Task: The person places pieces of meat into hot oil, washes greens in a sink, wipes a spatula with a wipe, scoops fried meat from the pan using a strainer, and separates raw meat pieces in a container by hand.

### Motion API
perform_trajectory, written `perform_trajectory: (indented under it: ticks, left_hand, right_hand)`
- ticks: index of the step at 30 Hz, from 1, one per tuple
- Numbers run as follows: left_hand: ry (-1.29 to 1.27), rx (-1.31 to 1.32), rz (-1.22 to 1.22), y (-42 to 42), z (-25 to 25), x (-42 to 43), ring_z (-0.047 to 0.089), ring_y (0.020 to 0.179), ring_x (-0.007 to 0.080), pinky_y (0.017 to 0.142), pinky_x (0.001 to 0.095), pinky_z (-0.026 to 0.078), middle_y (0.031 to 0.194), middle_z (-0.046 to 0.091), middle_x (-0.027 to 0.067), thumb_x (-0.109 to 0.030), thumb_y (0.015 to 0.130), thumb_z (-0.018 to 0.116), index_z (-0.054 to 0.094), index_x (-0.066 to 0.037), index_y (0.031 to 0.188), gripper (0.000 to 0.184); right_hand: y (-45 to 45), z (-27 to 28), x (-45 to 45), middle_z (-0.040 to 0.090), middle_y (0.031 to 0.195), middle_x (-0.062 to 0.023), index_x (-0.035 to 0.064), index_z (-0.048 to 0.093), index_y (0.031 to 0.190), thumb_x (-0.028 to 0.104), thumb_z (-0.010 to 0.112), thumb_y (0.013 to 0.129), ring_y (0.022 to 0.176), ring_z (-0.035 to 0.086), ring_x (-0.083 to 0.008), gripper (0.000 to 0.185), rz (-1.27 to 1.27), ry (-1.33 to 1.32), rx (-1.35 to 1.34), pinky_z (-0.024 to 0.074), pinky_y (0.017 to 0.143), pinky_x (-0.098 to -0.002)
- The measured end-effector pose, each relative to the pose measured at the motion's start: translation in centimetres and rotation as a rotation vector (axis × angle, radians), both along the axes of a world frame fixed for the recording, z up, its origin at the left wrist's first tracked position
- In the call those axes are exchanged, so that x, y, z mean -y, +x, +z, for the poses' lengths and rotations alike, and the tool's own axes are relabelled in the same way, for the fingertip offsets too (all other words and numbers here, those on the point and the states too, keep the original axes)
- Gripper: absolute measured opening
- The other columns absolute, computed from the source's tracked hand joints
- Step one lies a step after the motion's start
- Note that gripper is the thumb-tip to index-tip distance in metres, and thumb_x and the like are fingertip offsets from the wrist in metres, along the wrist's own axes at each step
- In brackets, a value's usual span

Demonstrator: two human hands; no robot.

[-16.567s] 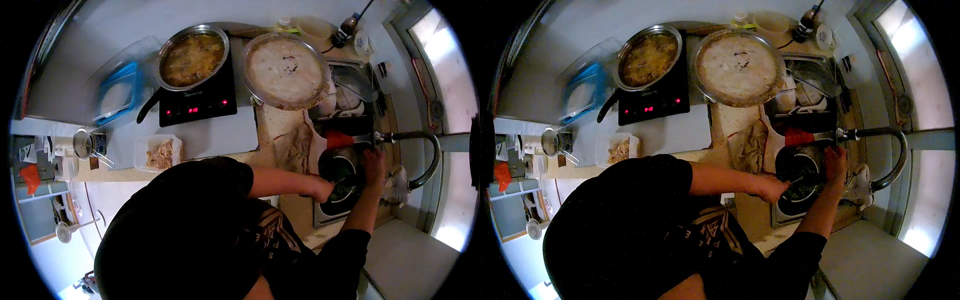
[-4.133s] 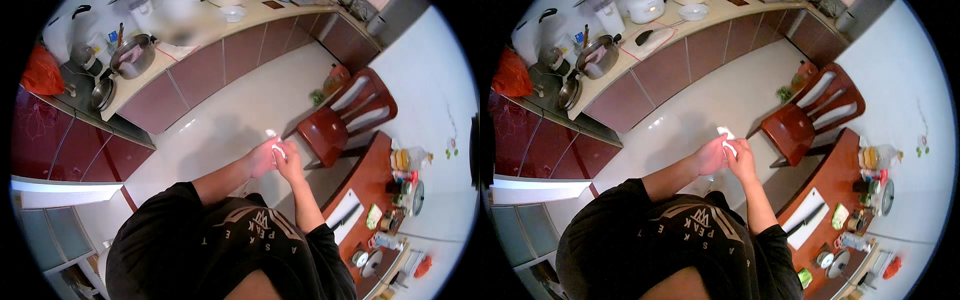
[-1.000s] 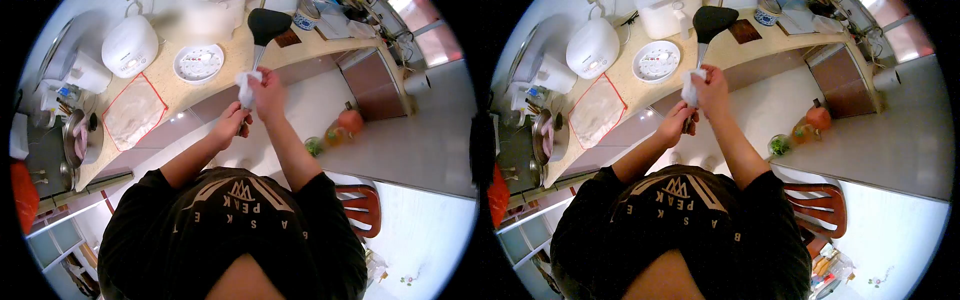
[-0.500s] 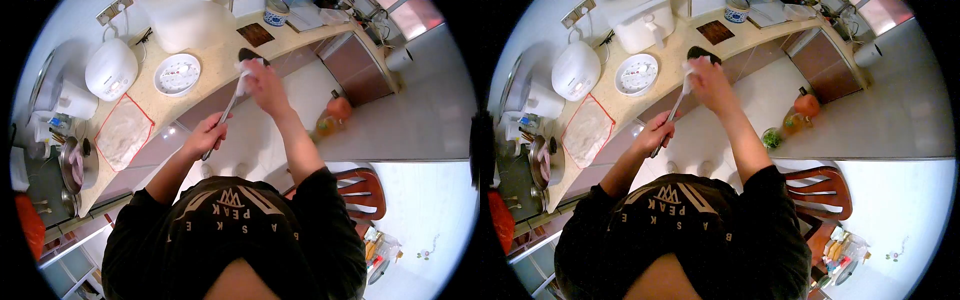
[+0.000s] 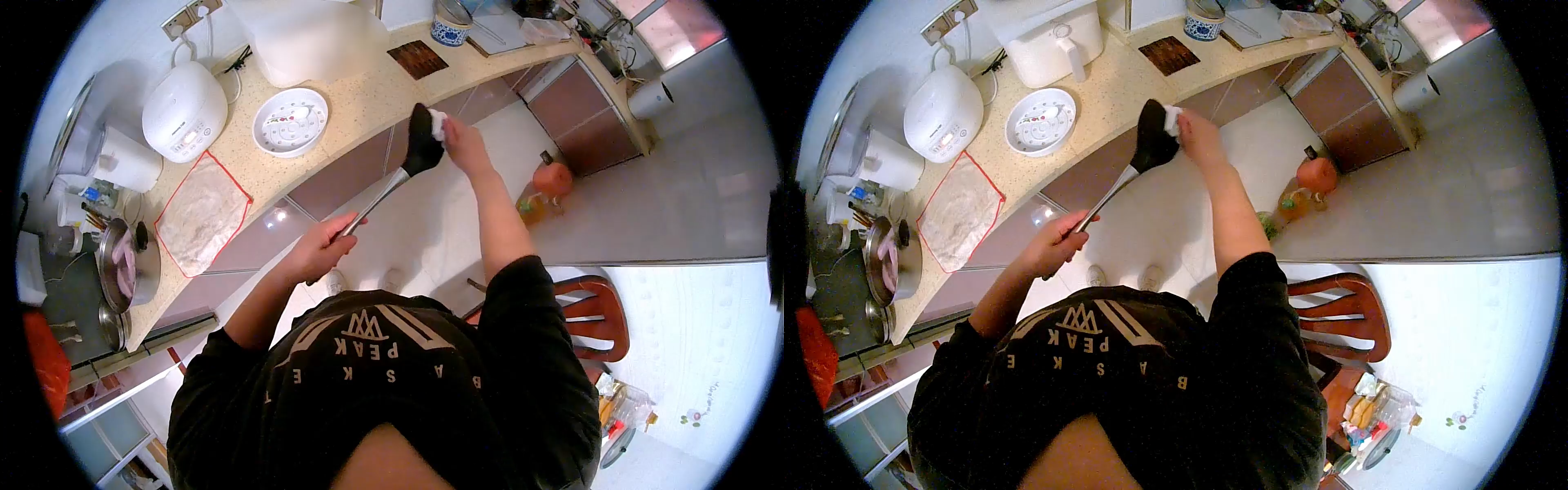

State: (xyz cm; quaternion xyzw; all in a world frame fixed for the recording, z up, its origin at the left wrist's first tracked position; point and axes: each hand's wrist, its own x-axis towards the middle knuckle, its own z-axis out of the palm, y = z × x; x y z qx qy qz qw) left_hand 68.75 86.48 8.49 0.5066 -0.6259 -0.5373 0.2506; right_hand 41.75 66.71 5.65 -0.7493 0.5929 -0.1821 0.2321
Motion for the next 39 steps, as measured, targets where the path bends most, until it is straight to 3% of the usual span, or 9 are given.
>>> perform_trajectory:
  ticks: [3, 6, 10, 17, 23, 26, 29, 32, 39]
  left_hand:
    - [-0.430, 0.247, 0.031, 0.8, -1.5, -0.2, 0.057, 0.074, 0.0278, 0.062, 0.0378, 0.046, 0.080, 0.054, 0.0118, -0.017, 0.085, 0.053, 0.050, -0.010, 0.117, 0.032]
    - [-0.511, 0.443, 0.086, 1.1, 0.8, -0.3, 0.058, 0.079, 0.0337, 0.065, 0.0431, 0.046, 0.089, 0.055, 0.0141, -0.018, 0.084, 0.054, 0.052, -0.011, 0.114, 0.031]
    - [-0.538, 0.633, 0.095, 0.5, 2.4, 0.1, 0.058, 0.079, 0.0324, 0.065, 0.0428, 0.047, 0.091, 0.055, 0.0124, -0.017, 0.082, 0.055, 0.054, -0.011, 0.110, 0.029]
    - [-0.595, 0.735, 0.009, 1.4, 2.9, -0.7, 0.058, 0.078, 0.0314, 0.063, 0.0413, 0.048, 0.089, 0.055, 0.0110, -0.014, 0.082, 0.053, 0.054, -0.011, 0.112, 0.030]
    - [-0.528, 0.777, 0.019, 1.9, 2.6, -2.2, 0.058, 0.078, 0.0305, 0.063, 0.0402, 0.048, 0.087, 0.054, 0.0109, -0.013, 0.081, 0.054, 0.055, -0.010, 0.112, 0.032]
    - [-0.587, 0.696, 0.080, 2.9, 2.0, -2.5, 0.058, 0.076, 0.0293, 0.062, 0.0388, 0.049, 0.084, 0.054, 0.0112, -0.012, 0.080, 0.054, 0.056, -0.010, 0.112, 0.032]
    - [-0.612, 0.813, 0.031, 3.2, 2.5, -2.3, 0.057, 0.073, 0.0277, 0.060, 0.0373, 0.049, 0.082, 0.054, 0.0105, -0.009, 0.078, 0.053, 0.056, -0.010, 0.112, 0.034]
    - [-0.653, 0.852, 0.004, 3.7, 2.4, -2.2, 0.057, 0.073, 0.0259, 0.058, 0.0366, 0.048, 0.080, 0.053, 0.0089, -0.007, 0.077, 0.052, 0.056, -0.011, 0.112, 0.036]
    - [-0.731, 0.847, 0.019, 4.6, 2.9, -2.6, 0.057, 0.074, 0.0234, 0.055, 0.0355, 0.048, 0.079, 0.053, 0.0069, -0.006, 0.077, 0.052, 0.058, -0.011, 0.110, 0.034]
  right_hand:
    - [-2.4, -0.5, -0.3, 0.061, 0.090, -0.0205, 0.0039, 0.056, 0.110, 0.022, 0.037, 0.093, 0.090, 0.056, -0.0386, 0.031, -0.253, -0.332, 0.025, 0.0449, 0.077, -0.0389]
    - [0.0, 4.6, -3.8, 0.061, 0.103, -0.0092, 0.0062, 0.054, 0.108, 0.018, 0.048, 0.088, 0.091, 0.057, -0.0317, 0.024, -0.309, -0.397, 0.661, 0.0447, 0.080, -0.0411]
    - [3.3, 2.6, -6.2, 0.050, 0.127, 0.0012, 0.0195, 0.050, 0.122, 0.020, 0.050, 0.086, 0.123, 0.040, -0.0214, 0.035, 0.356, -0.600, -0.430, 0.0263, 0.100, -0.0544]
    - [3.3, -0.4, -4.9, 0.045, 0.132, 0.0060, 0.0220, 0.048, 0.125, 0.025, 0.045, 0.089, 0.129, 0.032, -0.0246, 0.037, 0.478, -0.577, -0.526, 0.0203, 0.098, -0.0625]
    - [1.4, 0.8, -1.9, 0.051, 0.126, -0.0009, 0.0179, 0.050, 0.123, 0.020, 0.046, 0.088, 0.112, 0.049, -0.0236, 0.035, 0.331, -0.303, -0.777, 0.0361, 0.092, -0.0478]
    - [0.8, -0.4, 0.6, 0.054, 0.120, -0.0058, 0.0147, 0.057, 0.113, 0.024, 0.051, 0.085, 0.118, 0.045, -0.0214, 0.030, 0.049, 0.086, -0.083, 0.0371, 0.092, -0.0471]
    - [3.8, 1.0, -0.8, 0.058, 0.111, -0.0115, 0.0114, 0.058, 0.109, 0.026, 0.056, 0.082, 0.107, 0.052, -0.0290, 0.031, 0.260, 0.130, 0.222, 0.0432, 0.086, -0.0393]
    - [5.1, 0.5, -1.4, 0.061, 0.101, -0.0152, 0.0100, 0.057, 0.112, 0.030, 0.062, 0.077, 0.096, 0.057, -0.0334, 0.040, 0.585, -0.250, -0.152, 0.0454, 0.083, -0.0365]
    - [4.4, -1.9, 1.3, 0.063, 0.097, -0.0120, 0.0102, 0.059, 0.109, 0.026, 0.066, 0.075, 0.087, 0.061, -0.0255, 0.038, 0.267, 0.194, 0.255, 0.0487, 0.073, -0.0337]
